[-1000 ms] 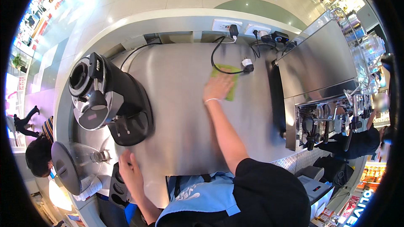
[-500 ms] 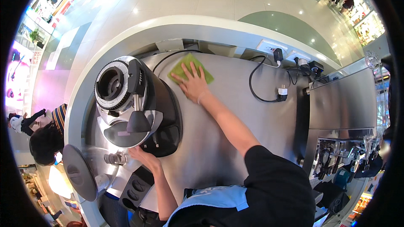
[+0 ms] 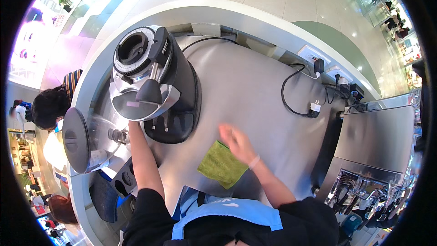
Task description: The person wipes the stainless steel counter and espresso machine area with a green cloth, rinses the cloth at the sink, and moves a coffee cup and lid container aside to reach the work surface. The person also handles a portafilter and wipes the machine drip tray.
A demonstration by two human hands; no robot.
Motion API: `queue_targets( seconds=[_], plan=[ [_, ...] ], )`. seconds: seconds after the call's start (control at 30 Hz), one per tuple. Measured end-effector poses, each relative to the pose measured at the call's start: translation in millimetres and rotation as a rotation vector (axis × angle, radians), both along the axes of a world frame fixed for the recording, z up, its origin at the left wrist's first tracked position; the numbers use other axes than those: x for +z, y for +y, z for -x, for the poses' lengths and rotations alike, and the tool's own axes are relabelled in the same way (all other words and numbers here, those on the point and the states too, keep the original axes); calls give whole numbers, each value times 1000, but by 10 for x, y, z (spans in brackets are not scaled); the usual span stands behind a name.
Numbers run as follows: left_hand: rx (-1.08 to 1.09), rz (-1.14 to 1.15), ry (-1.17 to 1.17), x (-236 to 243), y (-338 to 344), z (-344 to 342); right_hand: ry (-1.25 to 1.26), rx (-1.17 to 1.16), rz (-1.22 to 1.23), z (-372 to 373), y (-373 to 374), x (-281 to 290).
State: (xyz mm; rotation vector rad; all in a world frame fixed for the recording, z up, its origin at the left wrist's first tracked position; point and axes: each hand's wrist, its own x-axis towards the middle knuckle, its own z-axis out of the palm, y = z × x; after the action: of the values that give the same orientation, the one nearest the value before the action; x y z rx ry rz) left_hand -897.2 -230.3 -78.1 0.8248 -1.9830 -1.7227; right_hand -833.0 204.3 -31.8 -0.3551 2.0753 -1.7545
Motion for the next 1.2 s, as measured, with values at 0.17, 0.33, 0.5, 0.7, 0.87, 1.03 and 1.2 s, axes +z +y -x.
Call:
queue_targets(
  seconds=[0.17,0.33,0.5,0.7,0.87,1.03,1.2],
  plan=[
    [-19,21,-19,-79,68,72,-449,-185,-68,1015,-1225,-254],
    [-41,17,-33,-148,140,-173,-226,-483,-299,973,-1433,-369],
    [-62,14,-26,-374,709,-555,-187,-462,-287,1201,-970,-284],
    [-162,10,3,-619,1344,-695,9,-484,-260,1186,-381,-633],
    [-300,64,98,-493,1917,-185,184,-597,-133,1075,335,-1014],
    [-351,66,95,-29,2886,150,184,-674,-215,1008,1195,-654],
    [-395,136,161,117,3356,393,196,-717,-281,1030,1649,-397]
  ],
)
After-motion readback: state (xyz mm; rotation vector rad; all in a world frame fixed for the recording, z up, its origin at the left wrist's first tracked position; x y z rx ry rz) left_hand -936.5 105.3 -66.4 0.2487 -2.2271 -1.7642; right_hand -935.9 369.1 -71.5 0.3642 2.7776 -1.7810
